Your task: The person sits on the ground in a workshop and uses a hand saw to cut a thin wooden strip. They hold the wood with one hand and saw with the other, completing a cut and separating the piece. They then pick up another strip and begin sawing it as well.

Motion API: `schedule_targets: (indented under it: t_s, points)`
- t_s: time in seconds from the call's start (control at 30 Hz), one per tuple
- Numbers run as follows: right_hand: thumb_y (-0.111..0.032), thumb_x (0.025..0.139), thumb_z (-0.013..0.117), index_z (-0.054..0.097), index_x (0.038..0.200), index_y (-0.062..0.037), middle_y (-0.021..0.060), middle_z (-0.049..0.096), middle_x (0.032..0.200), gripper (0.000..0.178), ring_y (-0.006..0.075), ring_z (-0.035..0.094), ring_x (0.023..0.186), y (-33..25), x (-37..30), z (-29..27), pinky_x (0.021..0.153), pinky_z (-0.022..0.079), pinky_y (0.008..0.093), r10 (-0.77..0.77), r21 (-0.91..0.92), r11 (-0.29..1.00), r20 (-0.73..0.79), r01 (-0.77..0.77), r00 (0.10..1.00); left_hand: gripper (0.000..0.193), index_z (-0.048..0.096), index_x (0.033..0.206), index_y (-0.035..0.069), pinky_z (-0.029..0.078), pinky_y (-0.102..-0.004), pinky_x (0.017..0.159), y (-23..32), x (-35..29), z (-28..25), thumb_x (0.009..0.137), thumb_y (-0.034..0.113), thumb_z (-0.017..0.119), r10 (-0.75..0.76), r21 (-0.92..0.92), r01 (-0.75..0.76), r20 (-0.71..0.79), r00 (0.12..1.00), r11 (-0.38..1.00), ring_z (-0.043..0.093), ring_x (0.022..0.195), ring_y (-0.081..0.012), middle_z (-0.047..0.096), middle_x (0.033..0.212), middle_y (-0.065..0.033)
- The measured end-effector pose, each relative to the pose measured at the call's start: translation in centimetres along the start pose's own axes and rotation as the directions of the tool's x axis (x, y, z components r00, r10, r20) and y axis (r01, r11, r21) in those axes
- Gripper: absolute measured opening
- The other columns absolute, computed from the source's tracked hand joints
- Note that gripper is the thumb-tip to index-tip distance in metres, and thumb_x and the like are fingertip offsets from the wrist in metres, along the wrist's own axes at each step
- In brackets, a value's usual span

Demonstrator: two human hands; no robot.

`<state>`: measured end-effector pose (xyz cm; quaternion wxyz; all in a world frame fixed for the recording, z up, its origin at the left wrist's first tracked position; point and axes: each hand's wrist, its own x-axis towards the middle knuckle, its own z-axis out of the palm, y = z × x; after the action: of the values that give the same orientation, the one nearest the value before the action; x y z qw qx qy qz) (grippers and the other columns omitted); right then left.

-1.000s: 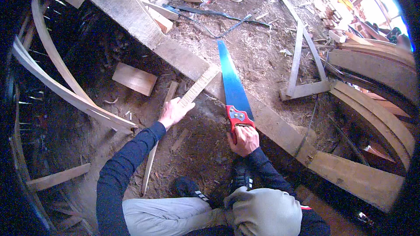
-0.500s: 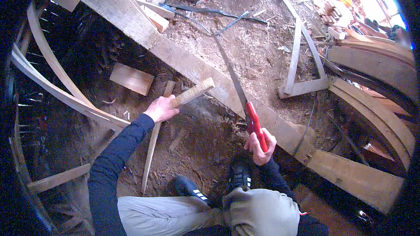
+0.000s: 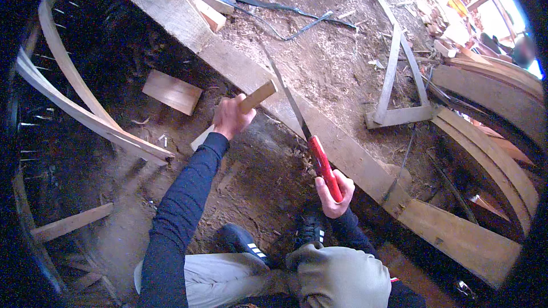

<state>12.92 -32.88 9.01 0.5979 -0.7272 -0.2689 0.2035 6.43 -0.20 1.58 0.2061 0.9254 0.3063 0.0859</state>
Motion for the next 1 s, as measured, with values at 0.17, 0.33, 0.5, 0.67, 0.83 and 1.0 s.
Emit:
schedule_targets:
  t_s: [0.17, 0.33, 0.5, 0.67, 0.83, 1.0]
  points:
    - [-0.018, 0.079, 0.073, 0.057, 0.071, -0.0036, 0.0022, 0.045, 0.052, 0.023, 0.0127, 0.042, 0.043, -0.6, 0.3, 0.6, 0.045, 0.034, 0.0271, -0.08, -0.184, 0.98, -0.051, 0.07, 0.995, 0.034, 0.067, 0.083, 0.008, 0.055, -0.0458, 0.069, 0.6, 0.7, 0.6, 0.069, 0.039, 0.072, -0.122, -0.029, 0.126, 0.104, 0.987, 0.992, 0.067, 0.078, -0.0376, 0.068, 0.081, -0.0196]
    - [-0.02, 0.08, 0.071, 0.057, 0.07, -0.0045, 0.0071, 0.047, 0.052, 0.023, 0.0212, 0.046, 0.042, 0.1, 0.3, 1.1, 0.044, 0.035, 0.0314, -0.152, -0.268, 0.952, 0.001, 0.146, 0.988, 0.037, 0.071, 0.078, 0.007, 0.055, -0.045, 0.069, 0.3, 0.7, 1.8, 0.067, 0.042, 0.073, -0.158, -0.005, 0.159, 0.052, 0.986, 0.987, 0.068, 0.076, -0.0362, 0.069, 0.079, -0.0184]
    - [-0.018, 0.077, 0.073, 0.059, 0.073, -0.0049, 0.0087, 0.049, 0.054, 0.019, 0.0263, 0.05, 0.045, 1.1, 0.6, 2.1, 0.046, 0.039, 0.0341, -0.231, -0.381, 0.895, 0.051, 0.233, 0.972, 0.034, 0.073, 0.076, 0.009, 0.056, -0.0433, 0.068, 0.9, 0.8, 1.6, 0.068, 0.042, 0.072, -0.221, 0.137, 0.211, 0.062, 0.973, 0.968, 0.069, 0.076, -0.0341, 0.07, 0.079, -0.0167]
    - [-0.017, 0.074, 0.076, 0.06, 0.077, -0.0034, 0.0092, 0.052, 0.056, 0.022, 0.0269, 0.055, 0.047, 2.2, 0.3, 2.0, 0.047, 0.042, 0.0339, -0.294, -0.367, 0.873, 0.13, 0.322, 0.947, 0.035, 0.073, 0.077, 0.01, 0.056, -0.0433, 0.068, 1.7, 0.8, 1.6, 0.069, 0.044, 0.07, -0.24, 0.192, 0.228, 0.038, 0.97, 0.954, 0.069, 0.074, -0.0342, 0.07, 0.077, -0.016]
    - [-0.032, 0.072, 0.08, 0.055, 0.076, -0.0027, 0.01, 0.05, 0.061, 0.039, 0.0285, 0.054, 0.05, 4.2, 0.1, 2.1, 0.049, 0.043, 0.0333, -0.291, -0.26, 0.901, 0.235, 0.348, 0.928, 0.038, 0.073, 0.079, 0.01, 0.056, -0.0445, 0.067, 0.4, 0.8, 2.2, 0.07, 0.046, 0.068, -0.19, 0.139, 0.184, 0.029, 0.981, 0.973, 0.069, 0.073, -0.0353, 0.069, 0.076, -0.0168]
    - [-0.032, 0.07, 0.082, 0.055, 0.072, -0.0052, 0.0088, 0.052, 0.06, 0.038, 0.026, 0.053, 0.048, 3.6, -0.3, 2.5, 0.047, 0.042, 0.0323, -0.243, -0.285, 0.909, 0.234, 0.306, 0.941, 0.038, 0.073, 0.079, 0.009, 0.057, -0.043, 0.068, 0.7, 0.6, 1.8, 0.069, 0.046, 0.07, -0.222, 0.129, 0.214, 0.045, 0.974, 0.968, 0.069, 0.075, -0.0336, 0.069, 0.076, -0.0174]
